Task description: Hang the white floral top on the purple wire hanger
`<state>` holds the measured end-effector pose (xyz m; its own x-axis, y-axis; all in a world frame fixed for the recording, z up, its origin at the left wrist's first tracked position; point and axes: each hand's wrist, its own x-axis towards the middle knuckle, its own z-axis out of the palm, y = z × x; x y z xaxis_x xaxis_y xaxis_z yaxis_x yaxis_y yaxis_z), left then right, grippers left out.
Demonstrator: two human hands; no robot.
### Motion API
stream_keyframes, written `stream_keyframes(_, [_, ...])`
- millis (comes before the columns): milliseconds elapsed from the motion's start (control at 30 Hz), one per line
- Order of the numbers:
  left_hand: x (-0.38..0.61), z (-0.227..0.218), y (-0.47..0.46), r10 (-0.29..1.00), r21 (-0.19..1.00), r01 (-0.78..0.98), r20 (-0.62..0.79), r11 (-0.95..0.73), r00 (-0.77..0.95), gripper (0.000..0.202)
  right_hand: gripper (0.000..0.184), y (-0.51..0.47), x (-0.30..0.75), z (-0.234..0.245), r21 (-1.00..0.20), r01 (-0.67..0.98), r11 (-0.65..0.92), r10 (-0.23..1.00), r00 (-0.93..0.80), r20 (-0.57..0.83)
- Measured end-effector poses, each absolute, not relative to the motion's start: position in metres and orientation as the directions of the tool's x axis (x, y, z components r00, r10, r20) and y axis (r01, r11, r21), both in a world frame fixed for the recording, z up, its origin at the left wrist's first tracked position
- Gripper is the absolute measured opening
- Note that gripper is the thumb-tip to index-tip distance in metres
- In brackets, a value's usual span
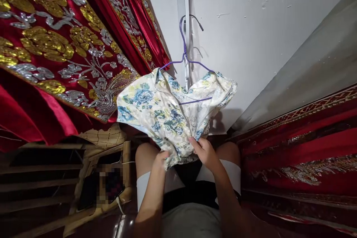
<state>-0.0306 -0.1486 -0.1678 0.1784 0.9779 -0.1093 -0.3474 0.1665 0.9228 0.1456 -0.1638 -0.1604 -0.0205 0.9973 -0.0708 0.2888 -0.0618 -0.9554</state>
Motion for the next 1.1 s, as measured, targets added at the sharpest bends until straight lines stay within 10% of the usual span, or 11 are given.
stream_keyframes(400, [-0.035, -0.187, -0.147, 0.978, 0.967, -0.244, -0.114, 0.069, -0.174, 0.045, 0.051, -0.163, 0.152, -0.147, -0.876, 0.436, -0.207, 0.977, 0.051, -0.206])
stream_keyframes(567, [-0.033, -0.207, -0.143, 0.670, 0.906, 0.157, 0.399, -0.393, -0.625, 0.052, 0.042, -0.161, 0.147, -0.155, -0.946, 0.256, -0.199, 0.979, 0.010, -0.203])
stream_keyframes(667, [-0.011, -0.210, -0.146, 0.636, 0.767, 0.398, 0.640, -0.503, -0.430, 0.037, 0.040, -0.162, 0.140, -0.157, -0.975, 0.141, -0.172, 0.982, -0.051, -0.181])
stream_keyframes(767, [0.016, -0.201, -0.141, 0.855, 0.833, 0.288, 0.512, -0.472, -0.081, 0.005, 0.034, -0.155, 0.142, -0.141, -0.986, 0.139, -0.094, 0.987, -0.116, -0.111])
stream_keyframes(1100, [0.026, -0.205, -0.105, 0.887, 0.811, 0.389, 0.319, -0.438, 0.333, 0.020, 0.034, -0.061, 0.142, 0.000, -0.962, 0.047, 0.269, 0.963, 0.004, 0.269])
